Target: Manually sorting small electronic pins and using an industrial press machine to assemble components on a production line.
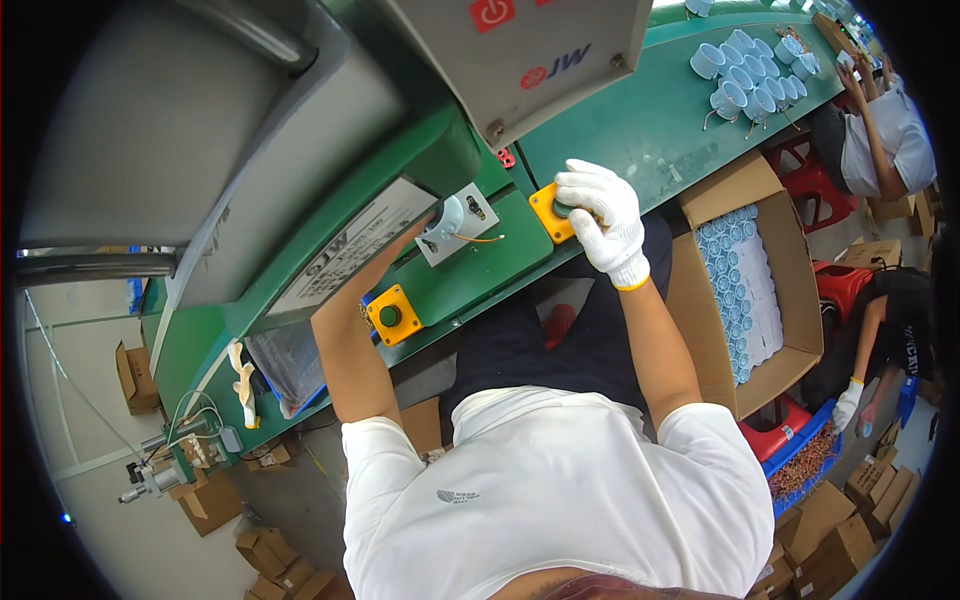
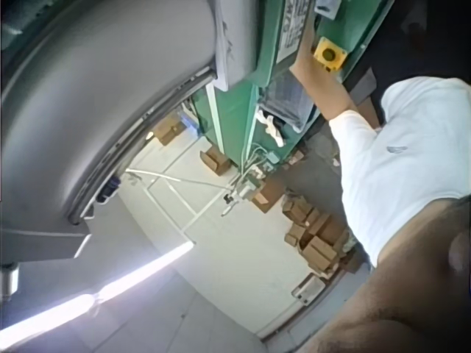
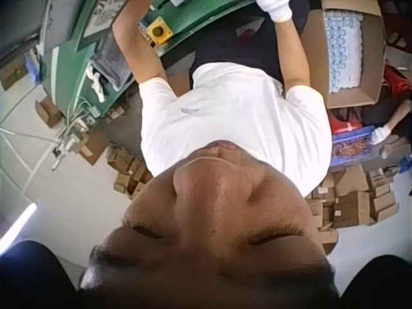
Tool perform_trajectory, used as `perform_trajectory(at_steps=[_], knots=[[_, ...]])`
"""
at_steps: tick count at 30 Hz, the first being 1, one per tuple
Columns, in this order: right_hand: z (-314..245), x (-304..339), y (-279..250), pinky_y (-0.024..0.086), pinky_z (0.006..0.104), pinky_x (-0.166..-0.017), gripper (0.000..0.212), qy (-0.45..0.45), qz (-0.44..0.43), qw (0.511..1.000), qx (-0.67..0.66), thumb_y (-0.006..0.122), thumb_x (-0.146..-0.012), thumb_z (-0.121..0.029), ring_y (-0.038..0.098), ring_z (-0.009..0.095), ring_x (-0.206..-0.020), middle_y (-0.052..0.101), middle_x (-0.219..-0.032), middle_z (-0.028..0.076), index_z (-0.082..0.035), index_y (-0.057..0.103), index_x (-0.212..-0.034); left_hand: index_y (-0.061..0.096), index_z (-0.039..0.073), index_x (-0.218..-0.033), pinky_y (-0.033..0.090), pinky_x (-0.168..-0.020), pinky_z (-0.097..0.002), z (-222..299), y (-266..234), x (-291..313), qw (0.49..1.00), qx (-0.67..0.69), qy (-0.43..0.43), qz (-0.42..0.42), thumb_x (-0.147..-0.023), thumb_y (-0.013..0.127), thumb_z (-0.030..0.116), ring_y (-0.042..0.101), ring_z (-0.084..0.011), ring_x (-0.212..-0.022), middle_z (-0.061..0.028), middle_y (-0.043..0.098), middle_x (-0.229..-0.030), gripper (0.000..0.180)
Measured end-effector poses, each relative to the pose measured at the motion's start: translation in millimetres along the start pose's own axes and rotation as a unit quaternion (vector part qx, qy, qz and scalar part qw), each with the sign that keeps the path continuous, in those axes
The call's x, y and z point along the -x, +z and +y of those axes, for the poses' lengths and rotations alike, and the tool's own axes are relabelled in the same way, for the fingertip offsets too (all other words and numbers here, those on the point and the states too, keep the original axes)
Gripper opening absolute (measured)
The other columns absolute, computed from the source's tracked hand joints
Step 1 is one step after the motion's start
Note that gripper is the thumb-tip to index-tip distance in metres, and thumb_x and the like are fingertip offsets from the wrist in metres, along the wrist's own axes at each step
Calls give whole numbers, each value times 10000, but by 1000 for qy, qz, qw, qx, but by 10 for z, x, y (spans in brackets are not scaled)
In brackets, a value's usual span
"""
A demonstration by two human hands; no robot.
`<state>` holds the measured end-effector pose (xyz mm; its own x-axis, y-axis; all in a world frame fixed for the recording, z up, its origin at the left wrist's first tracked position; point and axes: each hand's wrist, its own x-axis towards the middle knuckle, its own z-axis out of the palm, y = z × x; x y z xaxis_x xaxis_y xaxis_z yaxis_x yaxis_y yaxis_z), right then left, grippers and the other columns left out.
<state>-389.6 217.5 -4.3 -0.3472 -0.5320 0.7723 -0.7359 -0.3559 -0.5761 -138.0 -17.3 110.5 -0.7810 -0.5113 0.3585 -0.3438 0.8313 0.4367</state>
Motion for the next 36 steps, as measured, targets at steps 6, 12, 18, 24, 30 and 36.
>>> perform_trajectory(at_steps=[6, 12, 18, 24, 30, 36], knots=[[-36, -29, 5, 570, 560, -1130, 245, -7, -3, 1000, -1, 717, -824, -56, 780, 416, -1071, 818, -1115, 185, -11, 780, -1056, 876, 42, -1033, 451, -719, -278, 19, -36, 44, 993, -108, -40, -20, -898, 929, 187, 552, -114, -776, 9, 687, -835, 205], [-54, -12, -4, 579, 541, -1116, 259, -5, 1, 1000, 13, 720, -779, -56, 768, 432, -1070, 804, -1129, 195, -7, 778, -1027, 818, -36, -1131, 579, -942, -377, -110, 153, 1145, 967, 111, -165, 157, -958, 837, 83, 742, -263, -1008, -143, 776, -1113, 211], [-110, -55, 72, 600, 529, -1020, 202, -11, 14, 999, 46, 765, -756, -93, 745, 469, -1088, 792, -1161, 209, -19, 737, -942, 819, -7, -1036, 606, -948, -461, -229, 406, 1891, 971, -26, -78, 225, -868, 897, 18, 751, -359, -1074, -163, 788, -1180, 187], [-139, -100, 83, 584, 527, -1028, 200, 0, -35, 995, 90, 779, -783, -96, 724, 472, -1152, 768, -1258, 222, -25, 693, -949, 803, 15, -948, 589, -945, -476, -300, 133, 1611, 987, -76, 60, 126, -843, 883, 45, 736, -388, -1072, -143, 796, -1145, 135], [-39, 119, 103, 523, 474, -1160, 389, 196, 5, 969, -149, 688, -900, -69, 683, 410, -1328, 780, -1302, 193, 13, 737, -1277, 807, -33, -1155, 560, -1006, -460, -815, -107, 1560, 975, -75, -175, 119, -945, 816, 101, 755, -387, -1087, -204, 807, -1126, 250], [-8, 123, 112, 523, 485, -1157, 357, 150, 0, 984, -91, 706, -931, -96, 677, 426, -1336, 787, -1279, 188, 5, 735, -1272, 760, -75, -1175, 583, -765, -351, -854, -71, 1493, 979, -11, -204, -3, -978, 736, 42, 732, -206, -772, -156, 783, -894, 231]])
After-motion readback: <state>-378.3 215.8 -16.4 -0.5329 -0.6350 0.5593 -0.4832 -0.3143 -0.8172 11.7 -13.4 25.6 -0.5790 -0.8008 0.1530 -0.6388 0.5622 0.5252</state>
